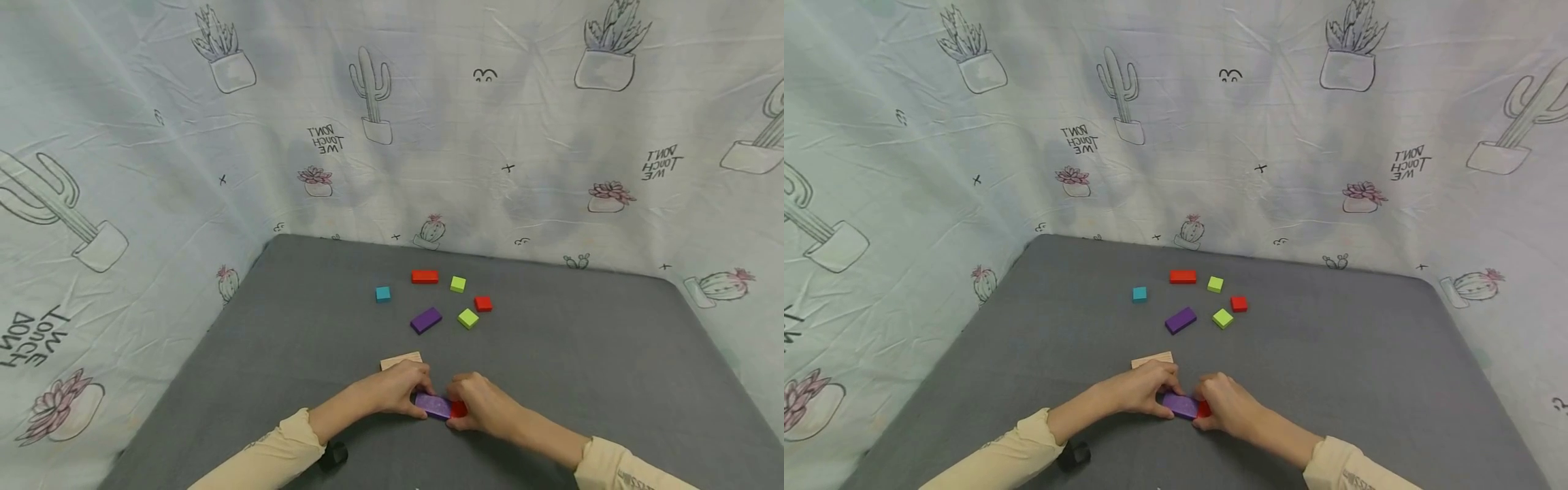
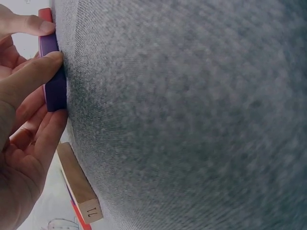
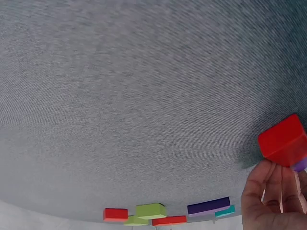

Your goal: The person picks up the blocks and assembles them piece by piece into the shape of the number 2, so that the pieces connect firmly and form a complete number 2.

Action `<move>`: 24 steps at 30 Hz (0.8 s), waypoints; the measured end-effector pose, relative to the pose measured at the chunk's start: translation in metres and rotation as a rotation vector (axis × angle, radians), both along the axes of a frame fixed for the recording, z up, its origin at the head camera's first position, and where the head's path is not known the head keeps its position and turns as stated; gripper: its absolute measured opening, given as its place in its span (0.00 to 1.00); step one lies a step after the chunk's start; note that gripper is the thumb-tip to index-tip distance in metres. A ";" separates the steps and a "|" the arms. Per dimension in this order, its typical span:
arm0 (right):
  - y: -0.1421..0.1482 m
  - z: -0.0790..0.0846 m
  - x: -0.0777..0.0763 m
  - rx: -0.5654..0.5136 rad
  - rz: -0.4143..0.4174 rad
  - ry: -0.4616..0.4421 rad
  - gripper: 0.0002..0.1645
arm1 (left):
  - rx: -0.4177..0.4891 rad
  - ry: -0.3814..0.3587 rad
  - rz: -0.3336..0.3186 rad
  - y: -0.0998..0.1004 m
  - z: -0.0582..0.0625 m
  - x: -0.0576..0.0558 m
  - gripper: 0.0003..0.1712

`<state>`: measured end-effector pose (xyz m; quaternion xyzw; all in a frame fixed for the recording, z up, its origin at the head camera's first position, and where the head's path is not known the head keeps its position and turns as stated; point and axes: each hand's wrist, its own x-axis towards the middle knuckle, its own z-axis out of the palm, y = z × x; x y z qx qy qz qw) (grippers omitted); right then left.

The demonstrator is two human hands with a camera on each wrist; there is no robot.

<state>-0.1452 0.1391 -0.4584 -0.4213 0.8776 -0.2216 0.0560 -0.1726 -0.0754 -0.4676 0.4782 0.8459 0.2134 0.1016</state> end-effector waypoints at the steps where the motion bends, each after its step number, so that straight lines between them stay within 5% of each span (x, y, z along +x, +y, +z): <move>1: 0.000 0.000 -0.001 -0.005 0.004 0.003 0.18 | -0.005 0.002 0.003 0.000 0.000 0.000 0.15; 14: -0.004 0.002 -0.004 -0.015 -0.043 -0.050 0.24 | -0.094 -0.063 -0.002 0.003 0.008 -0.006 0.19; 20: -0.005 0.002 -0.003 -0.007 -0.060 -0.071 0.22 | -0.048 -0.251 -0.067 -0.011 0.018 -0.021 0.27; 24: -0.005 0.001 -0.003 -0.014 -0.059 -0.060 0.22 | 0.084 -0.482 -0.052 -0.028 0.026 -0.039 0.28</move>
